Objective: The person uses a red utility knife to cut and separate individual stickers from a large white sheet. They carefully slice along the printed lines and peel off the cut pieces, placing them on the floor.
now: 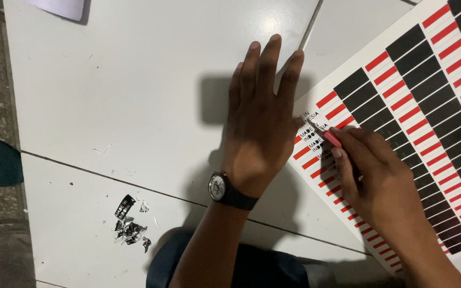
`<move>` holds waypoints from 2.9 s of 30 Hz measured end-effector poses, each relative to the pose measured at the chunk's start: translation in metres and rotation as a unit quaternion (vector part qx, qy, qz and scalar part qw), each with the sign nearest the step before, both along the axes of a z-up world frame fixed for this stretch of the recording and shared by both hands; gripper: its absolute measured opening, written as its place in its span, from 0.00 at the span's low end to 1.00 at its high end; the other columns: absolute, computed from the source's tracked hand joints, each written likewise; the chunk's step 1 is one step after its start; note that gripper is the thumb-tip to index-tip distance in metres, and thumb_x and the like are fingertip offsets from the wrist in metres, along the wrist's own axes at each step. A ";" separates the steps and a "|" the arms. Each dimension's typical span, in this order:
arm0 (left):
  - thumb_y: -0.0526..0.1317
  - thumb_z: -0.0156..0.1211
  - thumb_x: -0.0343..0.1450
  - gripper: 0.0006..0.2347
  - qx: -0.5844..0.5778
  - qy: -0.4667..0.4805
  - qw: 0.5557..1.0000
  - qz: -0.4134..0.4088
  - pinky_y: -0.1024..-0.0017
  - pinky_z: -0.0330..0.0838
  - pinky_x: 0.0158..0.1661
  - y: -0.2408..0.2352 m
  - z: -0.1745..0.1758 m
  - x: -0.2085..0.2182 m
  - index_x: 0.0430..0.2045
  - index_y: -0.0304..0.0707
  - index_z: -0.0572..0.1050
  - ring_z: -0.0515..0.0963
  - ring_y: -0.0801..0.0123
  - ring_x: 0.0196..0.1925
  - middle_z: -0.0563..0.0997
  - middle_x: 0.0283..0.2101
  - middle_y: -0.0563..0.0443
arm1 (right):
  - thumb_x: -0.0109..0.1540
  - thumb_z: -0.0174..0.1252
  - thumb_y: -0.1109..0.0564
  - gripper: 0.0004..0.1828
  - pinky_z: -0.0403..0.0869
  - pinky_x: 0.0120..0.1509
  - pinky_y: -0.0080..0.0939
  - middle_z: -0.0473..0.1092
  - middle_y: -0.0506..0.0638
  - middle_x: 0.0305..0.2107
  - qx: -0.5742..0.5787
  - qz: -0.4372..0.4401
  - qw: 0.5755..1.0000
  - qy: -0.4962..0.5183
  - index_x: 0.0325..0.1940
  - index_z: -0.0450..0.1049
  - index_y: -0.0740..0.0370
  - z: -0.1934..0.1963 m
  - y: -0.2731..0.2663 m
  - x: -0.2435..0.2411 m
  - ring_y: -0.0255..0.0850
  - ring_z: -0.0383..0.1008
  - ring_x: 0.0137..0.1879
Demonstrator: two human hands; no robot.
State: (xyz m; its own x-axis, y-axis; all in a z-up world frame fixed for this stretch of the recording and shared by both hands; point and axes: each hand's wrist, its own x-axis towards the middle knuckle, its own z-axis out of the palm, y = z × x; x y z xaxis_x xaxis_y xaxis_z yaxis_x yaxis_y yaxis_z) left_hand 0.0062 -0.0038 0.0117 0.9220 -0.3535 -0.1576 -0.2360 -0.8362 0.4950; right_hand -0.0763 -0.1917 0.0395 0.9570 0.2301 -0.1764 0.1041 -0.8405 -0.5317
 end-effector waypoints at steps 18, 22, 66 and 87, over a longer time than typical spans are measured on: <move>0.38 0.74 0.66 0.37 0.011 0.011 1.000 -0.005 0.49 0.53 0.77 0.000 0.002 0.001 0.70 0.41 0.57 0.52 0.44 0.80 0.54 0.76 0.41 | 0.71 0.54 0.61 0.17 0.77 0.54 0.44 0.73 0.60 0.53 -0.003 -0.005 1.000 0.008 0.63 0.75 0.69 -0.001 -0.004 -0.004 0.49 0.76 0.53; 0.36 0.75 0.65 0.38 -0.001 0.008 1.000 0.001 0.48 0.54 0.77 0.000 0.002 0.000 0.70 0.41 0.57 0.53 0.43 0.81 0.55 0.76 0.41 | 0.70 0.54 0.60 0.19 0.77 0.54 0.43 0.73 0.58 0.53 -0.004 -0.010 1.000 0.020 0.64 0.75 0.69 -0.001 -0.004 -0.003 0.48 0.77 0.54; 0.37 0.76 0.66 0.38 0.003 0.008 1.000 0.008 0.49 0.54 0.77 -0.001 0.001 -0.001 0.69 0.41 0.57 0.53 0.45 0.81 0.54 0.76 0.42 | 0.70 0.54 0.61 0.17 0.77 0.53 0.44 0.74 0.59 0.53 -0.001 0.011 1.000 0.026 0.61 0.75 0.70 0.005 -0.004 -0.001 0.48 0.76 0.53; 0.38 0.76 0.66 0.38 -0.004 0.010 1.000 0.005 0.47 0.55 0.76 0.000 0.000 0.000 0.69 0.41 0.57 0.54 0.42 0.80 0.54 0.76 0.41 | 0.70 0.55 0.62 0.16 0.77 0.52 0.43 0.75 0.61 0.51 0.002 0.022 1.000 -0.001 0.59 0.76 0.72 0.003 -0.004 -0.001 0.48 0.77 0.51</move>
